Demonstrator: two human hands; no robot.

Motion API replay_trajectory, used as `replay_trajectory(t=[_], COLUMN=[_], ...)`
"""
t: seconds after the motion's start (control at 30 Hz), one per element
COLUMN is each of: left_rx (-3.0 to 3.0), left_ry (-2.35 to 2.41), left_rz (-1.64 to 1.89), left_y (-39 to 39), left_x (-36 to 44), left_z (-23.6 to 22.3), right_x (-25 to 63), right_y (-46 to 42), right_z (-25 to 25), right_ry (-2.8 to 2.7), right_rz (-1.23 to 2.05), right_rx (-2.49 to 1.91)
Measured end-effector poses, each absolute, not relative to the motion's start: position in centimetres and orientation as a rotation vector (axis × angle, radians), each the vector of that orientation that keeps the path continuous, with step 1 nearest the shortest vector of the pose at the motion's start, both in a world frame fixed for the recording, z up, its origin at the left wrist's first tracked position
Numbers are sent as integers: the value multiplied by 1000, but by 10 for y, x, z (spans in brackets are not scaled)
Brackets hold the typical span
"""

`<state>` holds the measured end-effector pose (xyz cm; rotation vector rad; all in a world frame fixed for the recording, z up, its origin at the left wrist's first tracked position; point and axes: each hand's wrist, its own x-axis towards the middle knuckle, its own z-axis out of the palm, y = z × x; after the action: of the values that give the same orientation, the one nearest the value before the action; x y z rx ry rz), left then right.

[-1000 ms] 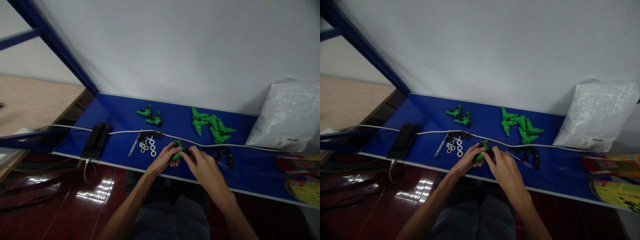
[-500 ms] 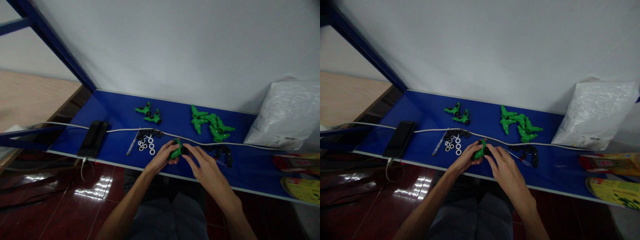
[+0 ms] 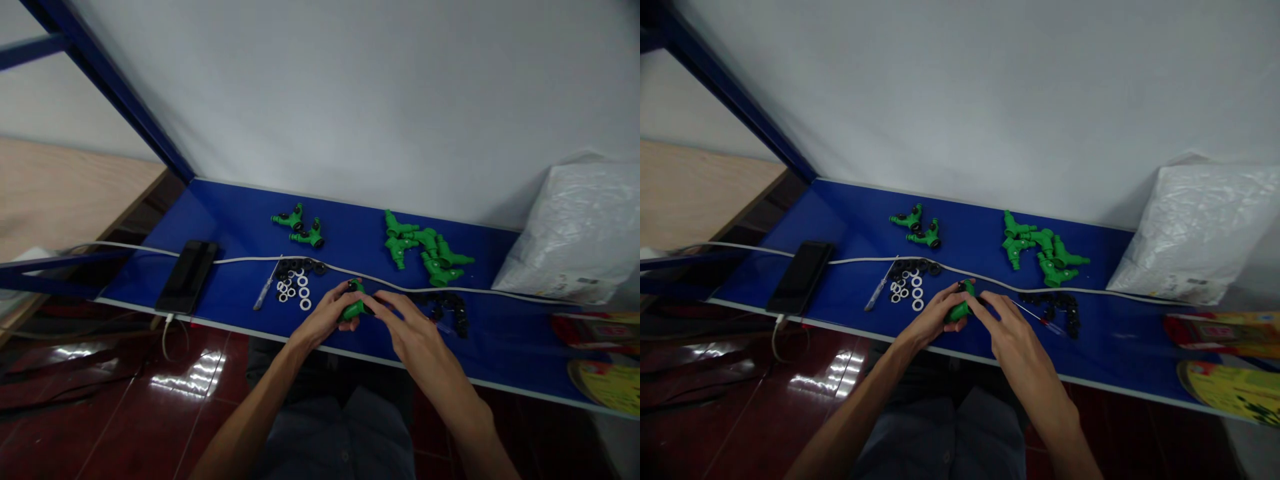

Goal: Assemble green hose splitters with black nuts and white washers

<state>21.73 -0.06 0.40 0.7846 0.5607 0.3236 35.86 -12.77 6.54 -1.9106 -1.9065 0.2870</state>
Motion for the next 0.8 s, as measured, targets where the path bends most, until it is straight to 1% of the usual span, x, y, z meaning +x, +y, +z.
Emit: replay_trajectory(t=[0.27,0.4,0.47,0.6,0.67,0.8], left_rx=[785,766,763,757,752,741], left_ry=[549,563,567,571,571,565], left_rz=[331,320,315,304,304,313], left_y=[-2,-1,-1,0,0,1], left_x=[218,218,217,217,216,215], left_z=[10,7,6,5,6,7], right_x=[361,352,350,352,355,356], right_y=[-123,-118,-119,-125,-128,-130], right_z=[66,63,64,64,61,58], right_ry=[-2024,-1946,-1859,-1813,-1800,-1673], right_rz=[184,95,43,140,183,135], right_rx=[-1967,-2132,-2122,-1976,-1980,-2003])
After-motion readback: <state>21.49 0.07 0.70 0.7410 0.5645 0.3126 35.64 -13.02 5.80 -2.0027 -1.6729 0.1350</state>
